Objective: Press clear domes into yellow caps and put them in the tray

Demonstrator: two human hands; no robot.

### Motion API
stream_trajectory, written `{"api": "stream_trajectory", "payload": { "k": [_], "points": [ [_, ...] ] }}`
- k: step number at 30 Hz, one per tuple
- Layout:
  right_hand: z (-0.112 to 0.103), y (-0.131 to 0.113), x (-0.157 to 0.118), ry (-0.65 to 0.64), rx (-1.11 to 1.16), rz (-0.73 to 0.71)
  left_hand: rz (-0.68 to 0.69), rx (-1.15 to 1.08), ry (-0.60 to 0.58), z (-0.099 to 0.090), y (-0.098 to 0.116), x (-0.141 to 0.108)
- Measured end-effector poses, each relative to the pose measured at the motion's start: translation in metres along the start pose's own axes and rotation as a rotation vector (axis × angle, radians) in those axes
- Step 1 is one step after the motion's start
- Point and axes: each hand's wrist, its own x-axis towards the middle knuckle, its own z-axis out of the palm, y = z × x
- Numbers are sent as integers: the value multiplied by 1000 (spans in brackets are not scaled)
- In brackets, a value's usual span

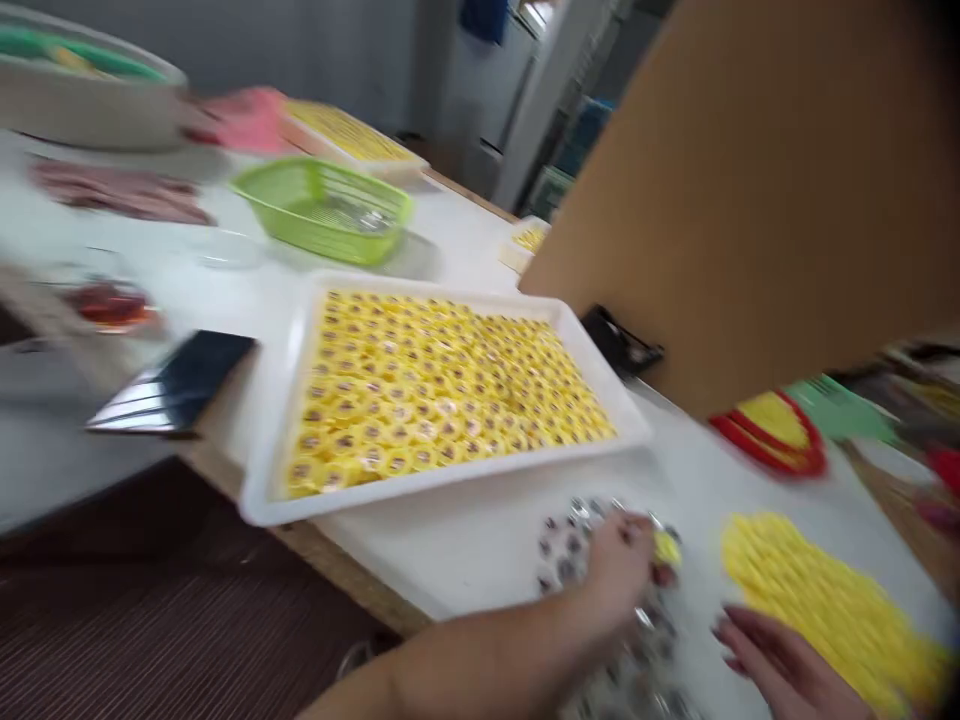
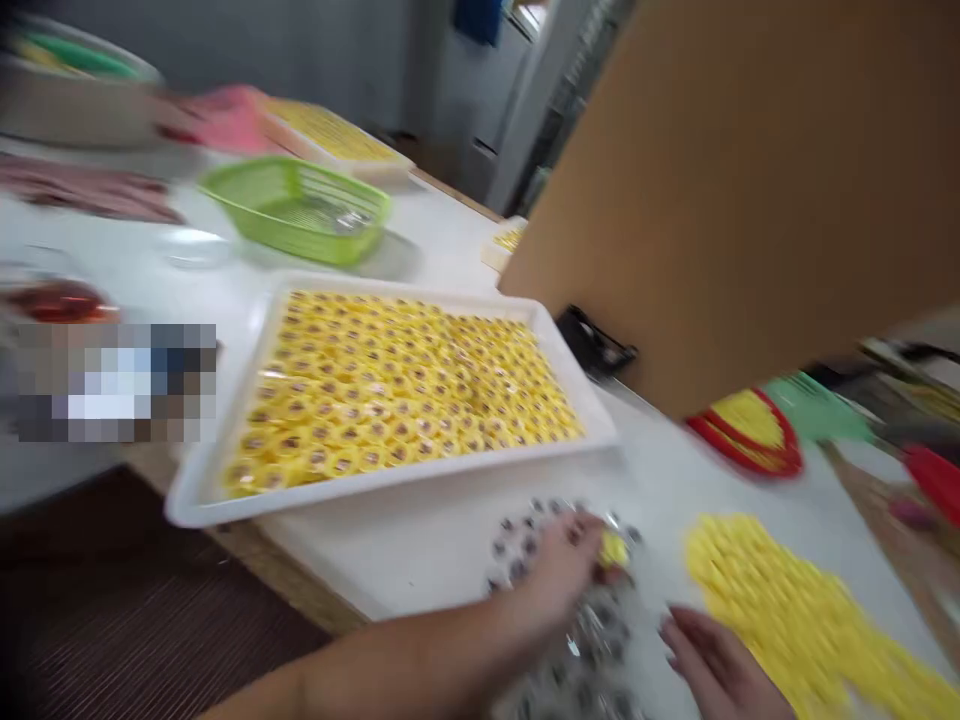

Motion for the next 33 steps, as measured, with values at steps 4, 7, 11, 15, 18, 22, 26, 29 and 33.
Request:
{"api": "stream_trajectory", "payload": {
  "k": [4,7,11,15,18,22,26,29,33],
  "points": [
    [-5,0,-15,-16,20,64,-40,8,-35,-4,-4,16],
    [0,2,-20,-21,-25,84,-30,12,-38,-7,-7,24],
    [10,0,-22,-103,-56,-21,7,-3,-16,-10,0,23],
    [23,-2,-13,-179,-52,-114,-1,12,-56,-11,4,20],
    [31,1,-5,-219,-8,-172,-31,65,-107,-11,3,19],
    [33,13,2,-213,100,-211,-45,196,-190,-12,1,17],
    [23,21,6,-192,259,-184,-30,359,-202,-9,2,10],
    [15,18,7,-221,430,-128,-63,457,-197,0,-2,-2],
    [7,9,8,-22,540,-136,-169,414,-221,15,-17,-21]
  ]
}}
